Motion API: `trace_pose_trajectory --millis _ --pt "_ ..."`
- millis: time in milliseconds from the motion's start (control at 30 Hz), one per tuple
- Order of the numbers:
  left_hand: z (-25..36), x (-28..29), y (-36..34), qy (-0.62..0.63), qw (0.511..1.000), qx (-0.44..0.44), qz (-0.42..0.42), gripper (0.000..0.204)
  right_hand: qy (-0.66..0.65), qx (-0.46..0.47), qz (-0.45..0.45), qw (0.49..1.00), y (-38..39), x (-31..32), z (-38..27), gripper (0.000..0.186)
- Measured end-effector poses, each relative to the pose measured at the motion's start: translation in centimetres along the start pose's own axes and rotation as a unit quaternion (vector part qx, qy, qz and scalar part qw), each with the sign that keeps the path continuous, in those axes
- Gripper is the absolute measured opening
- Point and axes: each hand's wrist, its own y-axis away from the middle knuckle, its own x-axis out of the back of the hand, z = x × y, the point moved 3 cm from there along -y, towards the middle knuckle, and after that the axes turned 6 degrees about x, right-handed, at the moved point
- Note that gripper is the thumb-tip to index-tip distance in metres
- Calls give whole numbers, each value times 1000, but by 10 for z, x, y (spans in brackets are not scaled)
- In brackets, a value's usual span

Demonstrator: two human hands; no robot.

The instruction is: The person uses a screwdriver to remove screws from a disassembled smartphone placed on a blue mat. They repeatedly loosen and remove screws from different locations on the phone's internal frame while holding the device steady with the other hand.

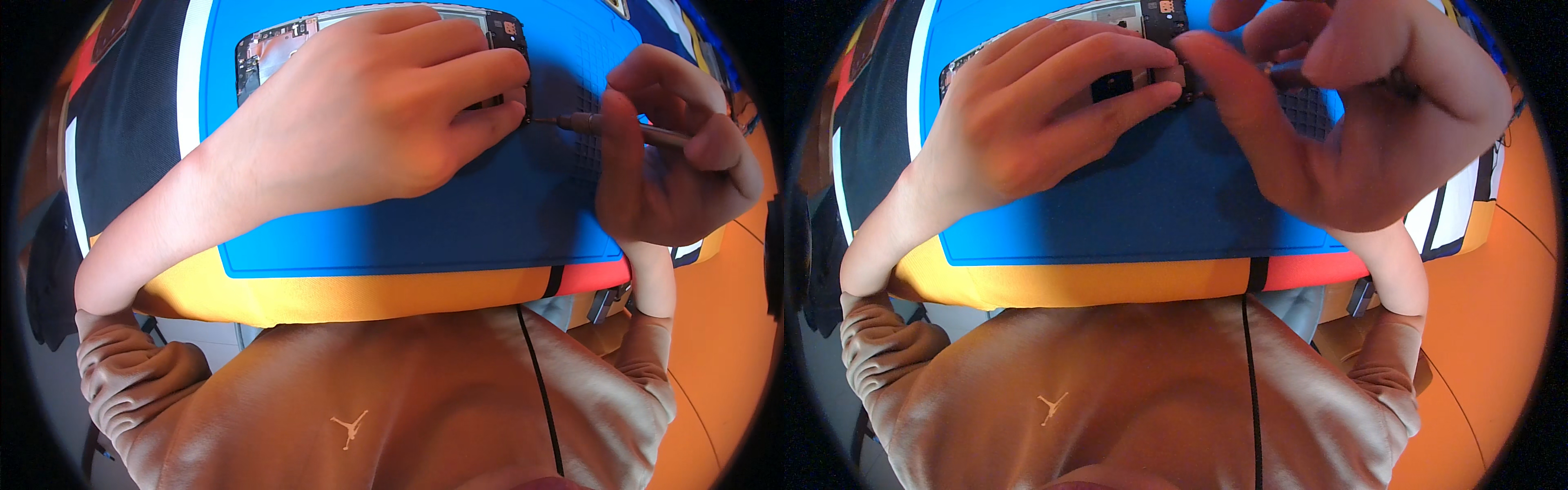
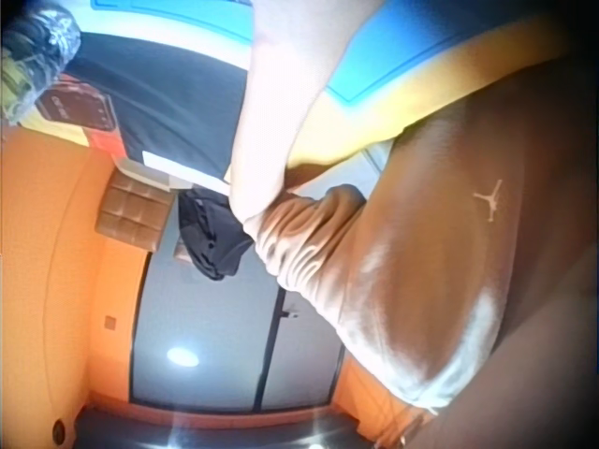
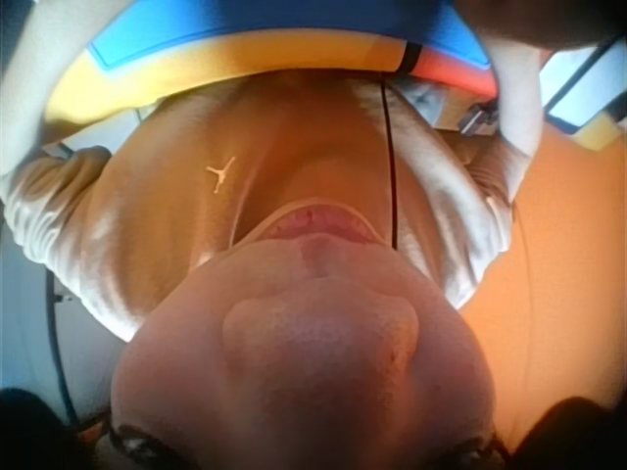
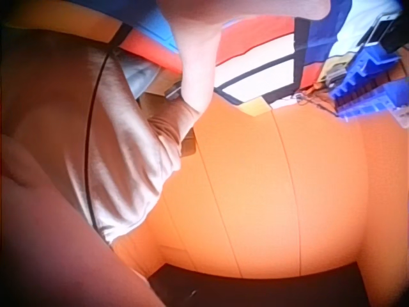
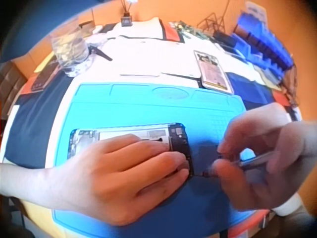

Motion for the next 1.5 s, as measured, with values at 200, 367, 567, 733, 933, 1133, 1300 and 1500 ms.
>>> trace_pose_trajectory --millis 200,367,567,733,933,1133,1300,1500 --pt "-7 -12 7 72 995 -49 54 26 -87 38 -65 993 -8 11 0 50" --pt "-10 -15 8 37 993 -75 78 26 4 15 -63 998 -3 12 -3 48" --pt "-7 -11 4 80 993 -48 75 24 -102 -1 -64 993 -2 15 3 46" --pt "-1 -5 2 1 1000 -7 -16 39 -84 -8 -2 996 5 17 7 39" --pt "-3 1 -3 -1 999 -10 -51 38 -111 -43 93 988 4 9 16 35" --pt "-13 8 -17 101 985 104 -90 22 -247 -42 118 961 0 -10 21 27" --pt "-34 0 -33 180 967 170 -69 15 -240 -98 176 950 0 -6 31 24" --pt "-71 -1 -56 48 988 141 -45 22 -258 -135 278 916 0 6 76 20"
